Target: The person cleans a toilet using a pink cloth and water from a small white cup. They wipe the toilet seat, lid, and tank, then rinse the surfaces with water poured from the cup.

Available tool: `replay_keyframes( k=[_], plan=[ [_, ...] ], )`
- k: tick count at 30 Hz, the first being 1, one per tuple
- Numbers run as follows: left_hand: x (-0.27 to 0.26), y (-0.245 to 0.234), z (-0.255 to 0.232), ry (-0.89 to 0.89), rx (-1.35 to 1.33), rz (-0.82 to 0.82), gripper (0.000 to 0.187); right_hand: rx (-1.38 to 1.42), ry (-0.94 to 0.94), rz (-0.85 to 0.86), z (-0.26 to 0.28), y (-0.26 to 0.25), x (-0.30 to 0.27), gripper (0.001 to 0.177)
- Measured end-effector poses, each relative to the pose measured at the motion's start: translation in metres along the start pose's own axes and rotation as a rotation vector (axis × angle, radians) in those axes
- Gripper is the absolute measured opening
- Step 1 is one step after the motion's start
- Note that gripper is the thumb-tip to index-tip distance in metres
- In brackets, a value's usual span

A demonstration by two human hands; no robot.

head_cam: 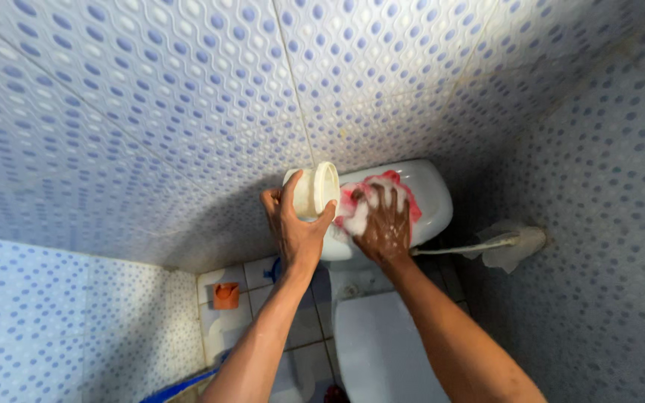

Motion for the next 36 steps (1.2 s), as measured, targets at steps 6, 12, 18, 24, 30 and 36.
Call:
replay_keyframes(
  k=[6,12,18,24,30,36],
  plan=[
    [0.006,0.005,0.019,-0.061,-0.075,0.018,0.051,-0.17,-0.081,0.158,-0.012,0.002,0.002,0.057],
    [0.039,-0.022,0.03,-0.229,0.16,0.359,0.033,-0.201,0.174,0.238,-0.049,0.01,-0.001,0.059],
    [0.097,-0.04,-0.061,0.027,0.407,0.706,0.027,-0.189,0.258,0.337,-0.048,0.014,0.003,0.063],
    [0.144,-0.028,-0.172,0.384,0.408,0.879,0.028,-0.182,0.205,0.325,-0.049,0.012,0.008,0.064],
    [0.171,0.02,-0.229,0.801,0.542,0.999,0.041,-0.142,0.195,0.327,-0.057,0.018,0.004,0.072],
    [0.194,0.03,-0.272,1.388,0.462,0.799,0.041,-0.128,0.168,0.295,-0.057,0.014,0.005,0.065]
  ],
)
Point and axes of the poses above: each hand's wrist, its own x-axis towards the middle knuckle, its own y-axis out of the palm, z = x × y, the point moved 3 cm from there along x, towards the middle knuckle, and after that the axes turned 13 degrees about -x, right-handed, at the moved point
